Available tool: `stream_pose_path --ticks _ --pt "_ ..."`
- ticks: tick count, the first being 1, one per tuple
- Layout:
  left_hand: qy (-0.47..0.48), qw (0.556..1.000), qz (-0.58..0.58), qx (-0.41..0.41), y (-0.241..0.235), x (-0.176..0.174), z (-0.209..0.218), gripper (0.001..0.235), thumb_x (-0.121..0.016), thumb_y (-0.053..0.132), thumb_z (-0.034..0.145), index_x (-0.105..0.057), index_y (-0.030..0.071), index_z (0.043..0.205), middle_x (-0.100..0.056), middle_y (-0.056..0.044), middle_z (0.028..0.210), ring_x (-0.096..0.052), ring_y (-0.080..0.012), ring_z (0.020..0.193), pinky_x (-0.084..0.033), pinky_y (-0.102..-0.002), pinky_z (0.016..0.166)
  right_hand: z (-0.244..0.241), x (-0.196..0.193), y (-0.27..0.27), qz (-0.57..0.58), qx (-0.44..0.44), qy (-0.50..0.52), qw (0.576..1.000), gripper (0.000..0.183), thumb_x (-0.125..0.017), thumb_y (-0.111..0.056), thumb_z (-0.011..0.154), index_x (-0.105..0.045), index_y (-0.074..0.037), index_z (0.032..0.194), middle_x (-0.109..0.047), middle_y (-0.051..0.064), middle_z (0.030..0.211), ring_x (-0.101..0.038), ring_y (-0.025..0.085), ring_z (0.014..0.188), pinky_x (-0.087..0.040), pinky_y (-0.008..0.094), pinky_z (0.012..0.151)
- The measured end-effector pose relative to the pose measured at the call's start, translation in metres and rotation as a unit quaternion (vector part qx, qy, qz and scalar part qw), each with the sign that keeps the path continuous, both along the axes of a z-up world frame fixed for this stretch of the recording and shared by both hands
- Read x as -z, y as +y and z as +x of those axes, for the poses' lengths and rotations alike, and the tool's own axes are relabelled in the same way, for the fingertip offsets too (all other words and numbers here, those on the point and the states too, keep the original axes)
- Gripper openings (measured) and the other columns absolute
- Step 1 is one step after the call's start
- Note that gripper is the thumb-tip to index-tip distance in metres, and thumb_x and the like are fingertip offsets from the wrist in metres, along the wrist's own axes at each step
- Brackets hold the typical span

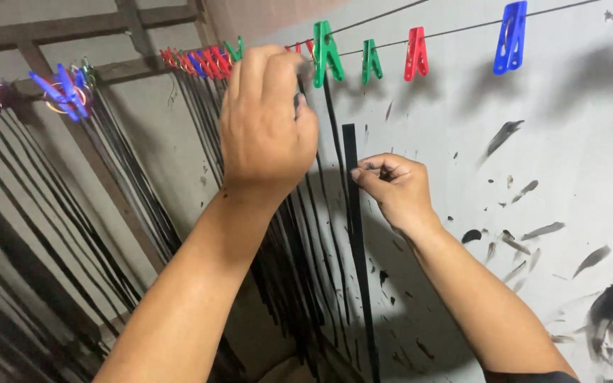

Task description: The person is dyeing long leather strips by pulling them through a dyeing applicator and then hanging them on a line to dry using clothespins.

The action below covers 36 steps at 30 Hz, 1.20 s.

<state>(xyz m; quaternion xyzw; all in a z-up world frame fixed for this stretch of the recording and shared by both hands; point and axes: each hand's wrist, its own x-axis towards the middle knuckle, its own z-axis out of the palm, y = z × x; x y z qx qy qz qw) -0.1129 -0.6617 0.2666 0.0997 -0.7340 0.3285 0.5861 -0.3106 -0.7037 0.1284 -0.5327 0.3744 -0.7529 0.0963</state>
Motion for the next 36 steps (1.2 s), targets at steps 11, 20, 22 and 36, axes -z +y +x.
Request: stream_pose_path --ticks 11,20,22,36 --pt "-0.105 0.987 0.069 -0.097 -0.113 0.021 -0.061 0.050 -0.066 0.010 0.093 -0.051 0.004 0.140 -0.063 -0.019 0.128 -0.064 -0.0397 0.115 -0.049 -0.052 0.097 -0.032 -0.001 -0.037 -0.038 0.034 -0.056 0.997 0.008 -0.077 0.000 0.082 -0.078 -0.003 0.089 -0.071 0.008 0.066 -0.058 0.006 0.063 -0.046 0.020 0.058" --pt "-0.128 0.990 0.066 -0.014 -0.165 -0.006 -0.109 0.082 -0.070 -0.005 0.086 -0.033 0.012 0.157 -0.045 -0.008 0.160 -0.048 -0.0321 0.144 -0.060 -0.048 0.094 -0.042 -0.015 -0.039 -0.001 0.055 -0.096 0.994 0.004 -0.079 -0.004 0.084 -0.077 -0.006 0.084 -0.072 -0.001 0.078 -0.062 0.005 0.074 -0.052 0.019 0.071" --pt "-0.139 0.984 0.112 0.019 -0.165 -0.009 -0.116 0.076 -0.071 -0.001 0.089 -0.034 0.011 0.154 -0.050 -0.011 0.155 -0.050 -0.0348 0.137 -0.056 -0.052 0.096 -0.049 -0.014 -0.044 -0.009 0.056 -0.084 0.995 0.002 -0.079 -0.005 0.085 -0.077 -0.005 0.086 -0.073 0.001 0.078 -0.061 0.005 0.072 -0.053 0.020 0.070" --pt "-0.110 0.886 0.306 0.329 -0.200 -0.019 -0.127 0.052 -0.053 0.033 0.103 -0.040 0.013 0.149 -0.058 -0.019 0.144 -0.053 -0.0290 0.141 -0.043 -0.043 0.116 -0.064 -0.023 -0.051 0.009 0.065 -0.070 0.995 0.004 -0.080 -0.006 0.085 -0.077 -0.008 0.086 -0.073 -0.002 0.080 -0.060 0.004 0.074 -0.051 0.019 0.071"
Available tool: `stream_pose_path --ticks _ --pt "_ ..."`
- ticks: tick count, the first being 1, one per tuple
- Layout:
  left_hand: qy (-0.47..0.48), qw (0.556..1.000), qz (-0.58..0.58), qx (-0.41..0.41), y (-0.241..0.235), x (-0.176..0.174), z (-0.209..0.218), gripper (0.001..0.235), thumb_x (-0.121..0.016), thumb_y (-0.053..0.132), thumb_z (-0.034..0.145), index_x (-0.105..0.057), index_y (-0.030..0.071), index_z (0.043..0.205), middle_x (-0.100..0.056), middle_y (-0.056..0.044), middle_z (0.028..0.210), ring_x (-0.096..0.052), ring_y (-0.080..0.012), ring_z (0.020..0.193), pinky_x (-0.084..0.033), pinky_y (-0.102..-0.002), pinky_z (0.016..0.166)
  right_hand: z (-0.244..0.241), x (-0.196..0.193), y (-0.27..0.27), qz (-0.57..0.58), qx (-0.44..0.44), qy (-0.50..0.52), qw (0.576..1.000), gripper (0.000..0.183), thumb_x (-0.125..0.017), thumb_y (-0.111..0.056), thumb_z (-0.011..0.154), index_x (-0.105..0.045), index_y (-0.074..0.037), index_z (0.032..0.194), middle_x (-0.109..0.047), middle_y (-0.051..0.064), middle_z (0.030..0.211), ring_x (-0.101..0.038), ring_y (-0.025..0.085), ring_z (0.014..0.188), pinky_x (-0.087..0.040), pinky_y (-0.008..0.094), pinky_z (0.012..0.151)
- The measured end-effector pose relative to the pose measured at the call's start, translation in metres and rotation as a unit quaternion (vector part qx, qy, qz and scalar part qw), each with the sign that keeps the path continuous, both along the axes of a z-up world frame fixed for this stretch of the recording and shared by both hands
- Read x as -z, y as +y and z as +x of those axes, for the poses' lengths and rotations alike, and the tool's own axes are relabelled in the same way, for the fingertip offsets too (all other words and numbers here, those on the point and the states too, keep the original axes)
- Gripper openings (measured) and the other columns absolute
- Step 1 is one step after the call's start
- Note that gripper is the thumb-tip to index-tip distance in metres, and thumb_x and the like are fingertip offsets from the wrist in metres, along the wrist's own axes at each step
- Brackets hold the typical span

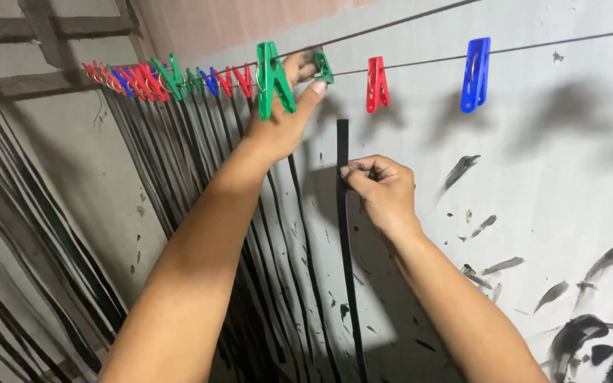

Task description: The person is dyeing long leather strips by pulling them through a dyeing applicator and then hanging them on a line to dry using clothespins.

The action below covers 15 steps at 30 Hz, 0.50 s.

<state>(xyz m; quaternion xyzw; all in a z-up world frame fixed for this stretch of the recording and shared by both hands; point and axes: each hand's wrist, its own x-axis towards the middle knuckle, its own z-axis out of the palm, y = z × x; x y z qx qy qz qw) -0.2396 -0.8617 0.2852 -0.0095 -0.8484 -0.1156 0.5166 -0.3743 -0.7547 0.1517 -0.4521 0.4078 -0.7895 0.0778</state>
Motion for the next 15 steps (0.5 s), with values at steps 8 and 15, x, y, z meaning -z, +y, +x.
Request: stream_pose_path --ticks 8,15 --pt "-0.012 0.998 -0.036 0.045 0.005 -0.016 0.005 0.048 -0.044 0.041 0.106 -0.058 0.003 0.131 -0.070 -0.008 0.119 -0.065 -0.0217 0.118 -0.047 -0.033 0.105 -0.010 -0.005 -0.019 -0.005 0.045 0.047 0.998 0.006 -0.081 -0.012 0.086 -0.076 -0.010 0.082 -0.069 -0.005 0.074 -0.053 0.002 0.066 -0.046 0.019 0.063" --pt "-0.001 0.999 -0.010 -0.037 -0.005 -0.017 -0.002 0.043 -0.043 0.041 0.103 -0.066 0.009 0.122 -0.069 -0.004 0.113 -0.064 -0.0191 0.109 -0.048 -0.034 0.096 -0.010 -0.012 -0.030 -0.007 0.078 0.069 0.995 0.007 -0.079 -0.013 0.085 -0.076 -0.011 0.080 -0.066 -0.007 0.071 -0.052 0.003 0.066 -0.045 0.020 0.064"
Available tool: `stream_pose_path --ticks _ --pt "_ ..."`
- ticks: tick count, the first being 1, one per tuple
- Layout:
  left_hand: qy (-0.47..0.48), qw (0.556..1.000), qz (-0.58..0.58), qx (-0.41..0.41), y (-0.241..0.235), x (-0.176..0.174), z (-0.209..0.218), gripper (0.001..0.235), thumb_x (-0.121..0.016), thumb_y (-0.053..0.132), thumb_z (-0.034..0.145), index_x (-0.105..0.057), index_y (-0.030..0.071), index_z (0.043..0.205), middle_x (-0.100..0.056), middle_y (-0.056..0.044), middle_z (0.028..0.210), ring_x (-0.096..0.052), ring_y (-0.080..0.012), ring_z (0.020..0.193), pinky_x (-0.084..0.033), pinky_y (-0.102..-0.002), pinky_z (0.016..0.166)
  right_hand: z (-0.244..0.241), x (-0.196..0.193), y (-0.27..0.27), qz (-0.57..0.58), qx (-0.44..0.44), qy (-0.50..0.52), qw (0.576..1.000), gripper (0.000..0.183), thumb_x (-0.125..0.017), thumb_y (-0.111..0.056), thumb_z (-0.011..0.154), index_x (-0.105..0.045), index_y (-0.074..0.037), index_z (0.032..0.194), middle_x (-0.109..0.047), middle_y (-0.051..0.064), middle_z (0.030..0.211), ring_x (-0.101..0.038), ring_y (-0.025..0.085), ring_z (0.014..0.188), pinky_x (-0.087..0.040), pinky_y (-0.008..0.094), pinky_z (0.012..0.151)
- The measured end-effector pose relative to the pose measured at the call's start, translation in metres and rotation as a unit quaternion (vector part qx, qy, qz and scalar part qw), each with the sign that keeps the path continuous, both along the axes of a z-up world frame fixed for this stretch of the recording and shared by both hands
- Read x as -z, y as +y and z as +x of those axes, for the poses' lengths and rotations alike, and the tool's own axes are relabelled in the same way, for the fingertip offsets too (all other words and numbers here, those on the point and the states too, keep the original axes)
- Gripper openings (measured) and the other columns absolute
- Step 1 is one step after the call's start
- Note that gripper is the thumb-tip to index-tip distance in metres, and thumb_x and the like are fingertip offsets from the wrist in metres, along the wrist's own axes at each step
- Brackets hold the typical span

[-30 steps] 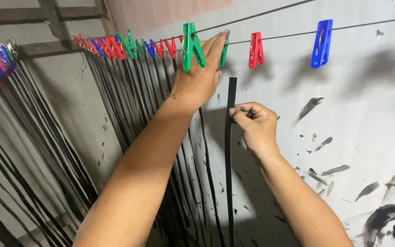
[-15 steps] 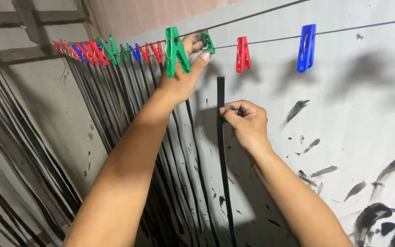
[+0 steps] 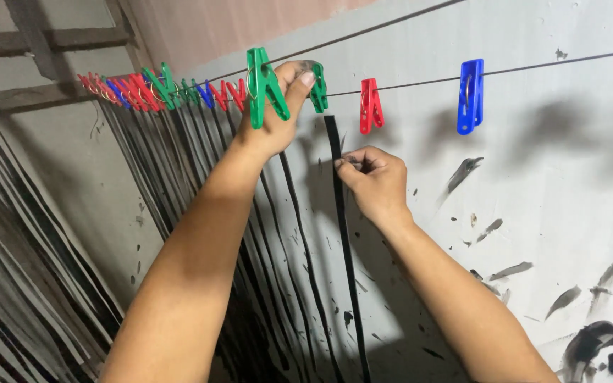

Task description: The person is dyeing long leather strips by pulling them through a dyeing applicator and then hanging them on a line to dry using clothespins.

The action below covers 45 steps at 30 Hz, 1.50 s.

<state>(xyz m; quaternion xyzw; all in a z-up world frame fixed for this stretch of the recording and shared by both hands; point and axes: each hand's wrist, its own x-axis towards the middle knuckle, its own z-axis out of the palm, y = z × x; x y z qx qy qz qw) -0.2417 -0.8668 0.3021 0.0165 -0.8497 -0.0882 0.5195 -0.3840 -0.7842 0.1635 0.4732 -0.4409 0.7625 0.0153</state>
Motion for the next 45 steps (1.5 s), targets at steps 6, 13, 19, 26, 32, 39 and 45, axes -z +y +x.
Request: stream_pose_path --ticks 6,13,19,26,32,39,45 --pt "0.009 0.999 -0.026 0.022 -0.001 0.001 0.000 0.039 -0.044 0.037 0.105 -0.066 0.007 0.117 -0.067 -0.002 0.101 -0.062 -0.0166 0.097 -0.049 -0.032 0.086 -0.002 -0.003 -0.006 0.005 0.018 0.009 1.000 0.005 -0.078 -0.014 0.084 -0.076 -0.012 0.080 -0.067 -0.008 0.072 -0.052 0.002 0.066 -0.045 0.020 0.064" --pt "0.012 0.999 0.000 0.034 -0.009 0.004 -0.004 0.042 -0.045 0.040 0.104 -0.065 0.008 0.123 -0.071 -0.002 0.109 -0.065 -0.0161 0.104 -0.051 -0.032 0.092 -0.001 -0.010 -0.008 -0.019 0.019 0.026 0.999 0.009 -0.079 -0.014 0.084 -0.073 -0.013 0.077 -0.063 -0.009 0.068 -0.050 0.002 0.064 -0.044 0.020 0.061" --pt "0.019 0.999 0.018 0.020 -0.003 0.006 -0.003 0.040 -0.048 0.039 0.103 -0.065 0.009 0.123 -0.072 -0.001 0.109 -0.067 -0.0151 0.103 -0.053 -0.029 0.091 -0.002 -0.015 -0.011 -0.027 0.043 0.039 0.998 0.008 -0.079 -0.015 0.082 -0.073 -0.014 0.076 -0.063 -0.010 0.067 -0.050 0.002 0.063 -0.045 0.020 0.061" --pt "0.016 1.000 0.017 0.005 0.002 0.006 -0.001 0.042 -0.046 0.040 0.103 -0.066 0.009 0.124 -0.073 -0.002 0.111 -0.067 -0.0163 0.105 -0.053 -0.030 0.093 -0.001 -0.017 -0.011 -0.036 0.040 0.053 0.997 0.007 -0.078 -0.013 0.082 -0.075 -0.013 0.076 -0.065 -0.009 0.067 -0.052 0.001 0.064 -0.045 0.020 0.062" --pt "0.012 0.999 0.038 0.009 0.000 0.008 -0.003 0.045 -0.047 0.040 0.103 -0.063 0.009 0.130 -0.071 -0.006 0.125 -0.065 -0.0200 0.121 -0.050 -0.032 0.105 -0.001 -0.016 -0.013 -0.037 0.032 0.048 0.998 0.009 -0.078 -0.012 0.082 -0.073 -0.013 0.075 -0.065 -0.009 0.067 -0.053 0.002 0.064 -0.047 0.019 0.063" --pt "0.012 0.999 0.045 -0.008 0.008 0.008 0.003 0.050 -0.045 0.045 0.102 -0.063 0.011 0.133 -0.071 -0.007 0.131 -0.064 -0.0232 0.127 -0.048 -0.034 0.109 0.003 -0.013 -0.011 -0.072 0.028 0.065 0.995 0.007 -0.078 -0.011 0.084 -0.075 -0.011 0.090 -0.065 -0.006 0.073 -0.054 0.003 0.068 -0.048 0.020 0.067" --pt "0.041 0.999 0.019 -0.015 0.013 0.009 0.010 0.051 -0.046 0.044 0.103 -0.061 0.009 0.137 -0.066 -0.012 0.140 -0.058 -0.0278 0.136 -0.044 -0.035 0.114 0.009 -0.011 -0.011 -0.167 0.089 0.180 0.965 0.032 -0.073 -0.007 0.090 -0.072 -0.009 0.122 -0.073 0.005 0.098 -0.067 0.010 0.079 -0.058 0.023 0.078"
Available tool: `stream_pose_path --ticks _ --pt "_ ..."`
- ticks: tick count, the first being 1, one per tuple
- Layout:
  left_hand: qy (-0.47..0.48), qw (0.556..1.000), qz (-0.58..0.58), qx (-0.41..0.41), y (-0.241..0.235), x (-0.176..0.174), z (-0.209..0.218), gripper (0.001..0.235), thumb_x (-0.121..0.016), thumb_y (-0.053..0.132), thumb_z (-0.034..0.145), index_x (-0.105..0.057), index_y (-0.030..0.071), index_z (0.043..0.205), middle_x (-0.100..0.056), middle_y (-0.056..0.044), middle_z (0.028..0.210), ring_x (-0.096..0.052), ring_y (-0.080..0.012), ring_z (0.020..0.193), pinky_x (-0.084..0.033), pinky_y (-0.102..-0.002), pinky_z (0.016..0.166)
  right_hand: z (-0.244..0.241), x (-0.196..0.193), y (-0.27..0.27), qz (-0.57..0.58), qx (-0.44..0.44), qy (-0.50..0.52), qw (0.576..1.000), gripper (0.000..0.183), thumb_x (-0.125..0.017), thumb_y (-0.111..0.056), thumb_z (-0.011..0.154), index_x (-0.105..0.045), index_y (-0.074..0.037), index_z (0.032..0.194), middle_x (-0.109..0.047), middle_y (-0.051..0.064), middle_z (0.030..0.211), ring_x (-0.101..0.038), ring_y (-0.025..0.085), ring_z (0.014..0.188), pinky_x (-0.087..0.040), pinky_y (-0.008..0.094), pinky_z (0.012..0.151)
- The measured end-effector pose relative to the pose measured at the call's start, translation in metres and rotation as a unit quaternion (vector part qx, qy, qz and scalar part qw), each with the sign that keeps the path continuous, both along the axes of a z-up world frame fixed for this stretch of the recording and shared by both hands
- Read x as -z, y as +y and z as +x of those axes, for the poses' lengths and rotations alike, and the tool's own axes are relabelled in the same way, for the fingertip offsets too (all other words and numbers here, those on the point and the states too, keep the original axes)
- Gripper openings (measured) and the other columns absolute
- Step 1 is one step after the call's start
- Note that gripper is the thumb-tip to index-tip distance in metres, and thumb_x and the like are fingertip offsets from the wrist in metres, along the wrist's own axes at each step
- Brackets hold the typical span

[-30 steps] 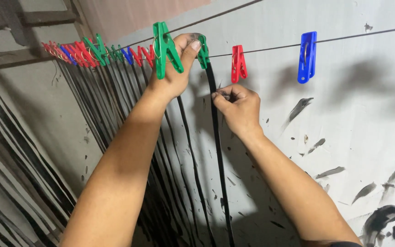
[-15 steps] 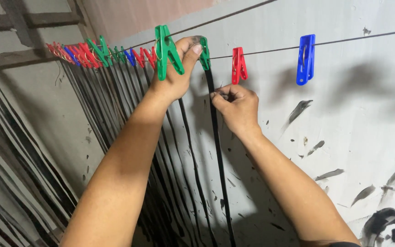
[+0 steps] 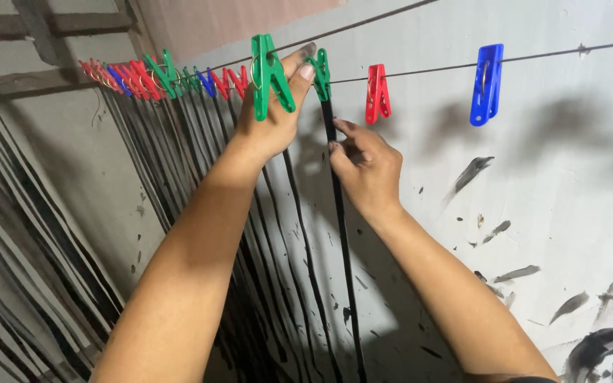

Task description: The person is dyeing long leather strips by pulling them through a dyeing applicator and then hanging them on a line to dry using clothespins.

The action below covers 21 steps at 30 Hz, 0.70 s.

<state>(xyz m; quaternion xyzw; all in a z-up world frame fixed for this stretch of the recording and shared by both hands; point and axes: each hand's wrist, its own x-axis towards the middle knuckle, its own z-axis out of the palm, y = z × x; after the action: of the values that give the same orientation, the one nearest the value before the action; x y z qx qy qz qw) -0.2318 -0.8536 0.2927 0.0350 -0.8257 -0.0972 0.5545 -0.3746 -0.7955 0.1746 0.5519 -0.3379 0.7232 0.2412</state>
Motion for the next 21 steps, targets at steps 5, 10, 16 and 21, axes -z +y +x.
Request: stream_pose_path --ticks 5,10,16,21 --pt "0.031 0.995 -0.037 -0.083 -0.010 0.007 0.014 0.043 -0.047 0.034 0.102 -0.071 0.005 0.124 -0.069 -0.018 0.133 -0.059 -0.0359 0.132 -0.043 -0.042 0.113 0.000 -0.004 -0.010 -0.037 0.050 0.044 0.997 0.032 -0.073 -0.005 0.090 -0.074 -0.009 0.121 -0.076 0.005 0.095 -0.068 0.014 0.082 -0.057 0.027 0.081" --pt "0.116 0.985 0.045 -0.117 -0.014 0.036 0.030 0.035 -0.046 0.009 0.099 -0.061 0.016 0.129 -0.075 -0.004 0.118 -0.071 -0.0198 0.110 -0.051 -0.032 0.092 0.001 -0.007 -0.026 -0.025 0.056 0.039 0.997 0.036 -0.071 -0.006 0.087 -0.075 -0.011 0.122 -0.078 0.006 0.101 -0.070 0.015 0.085 -0.057 0.027 0.087" --pt "0.152 0.979 0.039 -0.128 0.006 0.060 0.054 0.029 -0.054 0.021 0.105 -0.067 0.010 0.127 -0.076 -0.013 0.115 -0.070 -0.0301 0.117 -0.053 -0.045 0.102 0.003 -0.015 -0.042 -0.094 0.038 0.085 0.991 0.033 -0.077 0.005 0.081 -0.079 -0.004 0.113 -0.074 0.017 0.080 -0.071 0.035 0.071 -0.057 0.041 0.066" --pt "0.140 0.976 0.067 -0.154 0.018 0.073 0.068 0.032 -0.054 0.023 0.104 -0.068 0.008 0.128 -0.077 -0.013 0.113 -0.072 -0.0280 0.113 -0.055 -0.042 0.099 0.004 -0.016 -0.054 -0.096 0.045 0.088 0.991 0.033 -0.078 0.002 0.082 -0.079 -0.007 0.114 -0.072 0.013 0.075 -0.070 0.032 0.070 -0.057 0.038 0.064"
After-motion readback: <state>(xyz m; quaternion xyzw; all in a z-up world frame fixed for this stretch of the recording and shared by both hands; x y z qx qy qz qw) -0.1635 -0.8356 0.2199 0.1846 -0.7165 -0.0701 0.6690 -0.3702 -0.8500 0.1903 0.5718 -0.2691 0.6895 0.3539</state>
